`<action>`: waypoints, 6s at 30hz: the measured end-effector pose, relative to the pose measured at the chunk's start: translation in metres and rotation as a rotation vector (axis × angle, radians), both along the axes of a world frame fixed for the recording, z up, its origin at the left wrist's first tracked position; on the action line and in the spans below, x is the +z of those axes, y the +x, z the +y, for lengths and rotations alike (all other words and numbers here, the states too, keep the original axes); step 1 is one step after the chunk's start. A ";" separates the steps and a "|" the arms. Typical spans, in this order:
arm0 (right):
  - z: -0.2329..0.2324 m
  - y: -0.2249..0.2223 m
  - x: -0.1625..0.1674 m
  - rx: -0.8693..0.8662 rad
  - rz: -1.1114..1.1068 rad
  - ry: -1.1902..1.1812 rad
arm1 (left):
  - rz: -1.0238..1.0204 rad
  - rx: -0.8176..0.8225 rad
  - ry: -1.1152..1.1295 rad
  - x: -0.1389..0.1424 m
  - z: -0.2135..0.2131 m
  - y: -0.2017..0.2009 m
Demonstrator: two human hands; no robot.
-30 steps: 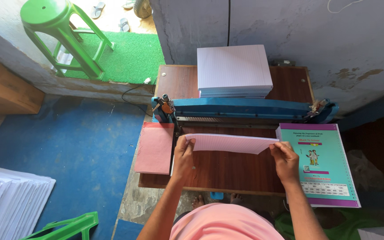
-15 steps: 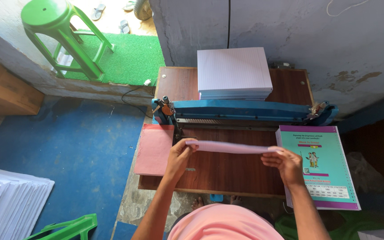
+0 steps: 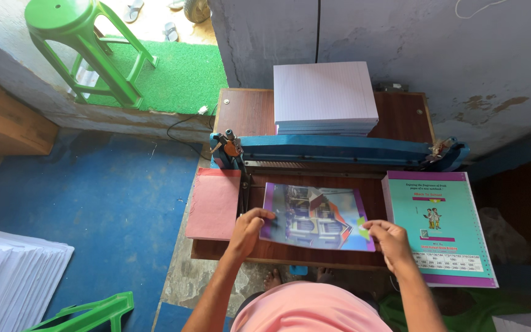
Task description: The person repeatedly takes lined paper sheets and inserts them into a blue manual binding machine, then removes the bound sheets and stacks them. The person also handles a printed cover sheet and places it on the machine.
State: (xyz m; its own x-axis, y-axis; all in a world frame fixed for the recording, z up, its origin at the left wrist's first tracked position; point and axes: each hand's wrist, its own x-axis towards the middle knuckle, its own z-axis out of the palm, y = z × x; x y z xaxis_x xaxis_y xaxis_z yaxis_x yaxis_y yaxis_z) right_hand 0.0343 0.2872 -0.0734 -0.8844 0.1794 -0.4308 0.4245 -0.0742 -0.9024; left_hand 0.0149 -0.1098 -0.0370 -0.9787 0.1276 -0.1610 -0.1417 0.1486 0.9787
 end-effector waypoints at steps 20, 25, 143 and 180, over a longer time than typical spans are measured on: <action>-0.031 -0.038 -0.015 0.019 -0.048 0.320 | -0.102 0.235 -0.106 -0.047 0.031 -0.036; -0.037 -0.045 -0.010 -0.015 -0.062 0.265 | -0.124 0.257 -0.114 -0.044 0.033 -0.045; -0.073 -0.082 0.029 0.748 0.018 0.830 | -0.704 0.759 1.330 -0.077 0.080 0.018; -0.078 -0.079 0.039 0.744 -0.017 0.769 | -0.731 0.770 1.296 -0.071 0.080 0.019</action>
